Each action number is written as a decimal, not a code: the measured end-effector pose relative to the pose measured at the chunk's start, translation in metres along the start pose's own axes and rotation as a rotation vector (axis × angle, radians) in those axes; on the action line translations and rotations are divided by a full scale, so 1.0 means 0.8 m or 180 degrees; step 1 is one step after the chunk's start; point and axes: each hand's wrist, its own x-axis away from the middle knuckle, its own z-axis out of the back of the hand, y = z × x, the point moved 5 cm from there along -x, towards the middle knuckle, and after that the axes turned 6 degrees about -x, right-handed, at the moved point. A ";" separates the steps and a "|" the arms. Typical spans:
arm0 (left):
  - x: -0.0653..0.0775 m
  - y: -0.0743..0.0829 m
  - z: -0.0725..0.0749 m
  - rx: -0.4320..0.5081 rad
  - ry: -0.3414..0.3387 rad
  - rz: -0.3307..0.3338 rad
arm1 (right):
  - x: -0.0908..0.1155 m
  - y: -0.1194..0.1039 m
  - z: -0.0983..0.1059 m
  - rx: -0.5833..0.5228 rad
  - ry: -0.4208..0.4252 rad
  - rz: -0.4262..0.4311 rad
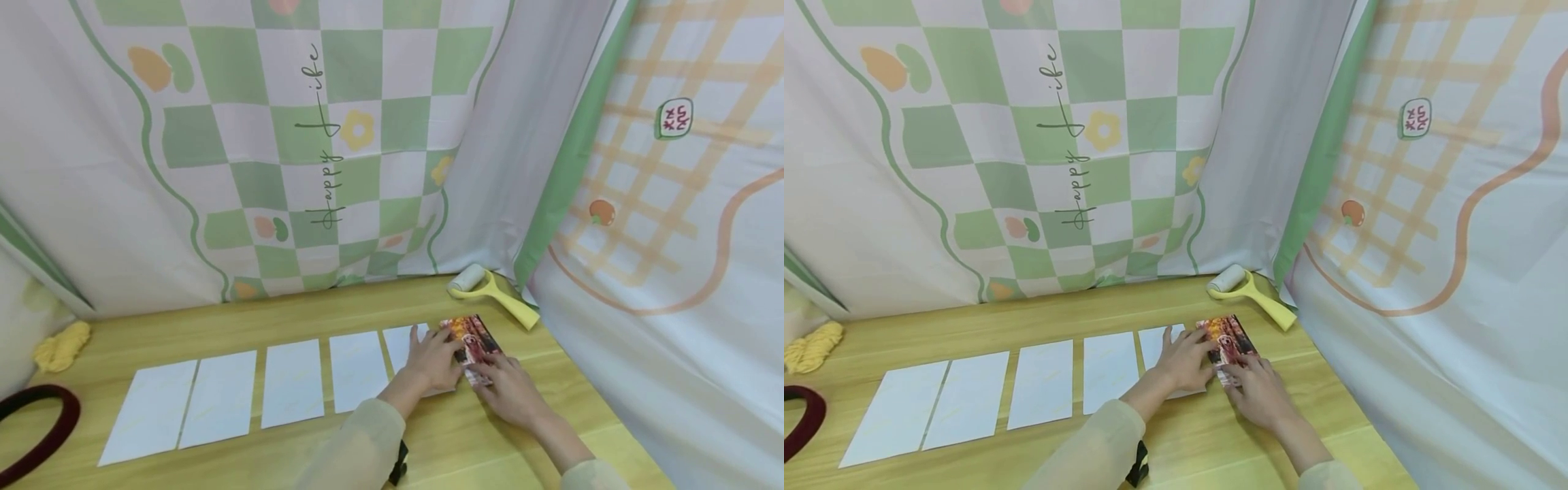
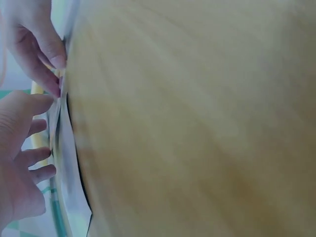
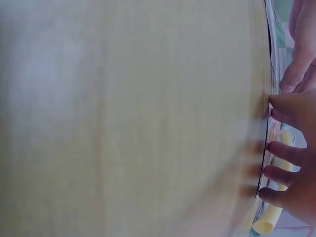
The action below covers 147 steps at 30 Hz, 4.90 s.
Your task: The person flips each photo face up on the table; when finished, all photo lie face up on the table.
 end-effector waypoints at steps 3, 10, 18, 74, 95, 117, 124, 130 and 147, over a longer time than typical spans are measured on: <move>0.001 -0.003 0.002 0.0057 0.0051 -0.0023 | -0.001 -0.001 -0.001 0.0002 -0.0033 -0.0039; 0.005 -0.020 0.010 0.0175 0.0028 -0.0036 | -0.003 0.001 -0.001 0.0017 -0.0037 -0.0106; 0.012 -0.059 0.021 0.0239 -0.0143 0.0128 | -0.007 -0.011 0.006 -0.0014 0.0177 -0.0218; 0.037 -0.112 0.025 0.0197 -0.0553 0.0136 | -0.030 -0.061 -0.022 -0.2072 -0.0344 -0.1891; 0.036 -0.111 0.024 0.0119 -0.0515 0.0115 | -0.033 -0.053 -0.023 -0.2252 -0.0220 -0.1954; 0.033 -0.111 0.023 0.0035 -0.0522 0.0139 | -0.035 -0.056 -0.032 -0.2590 0.0040 -0.1869; 0.035 -0.112 0.020 0.0143 -0.0493 0.0139 | -0.030 -0.048 -0.039 -0.2777 0.0143 -0.2066; 0.035 -0.112 0.020 0.0177 -0.0483 0.0162 | -0.028 -0.047 -0.041 -0.3033 0.0134 -0.2185; 0.028 -0.107 0.024 0.0694 -0.0307 0.0259 | -0.032 -0.054 -0.021 -0.2704 0.0545 -0.1880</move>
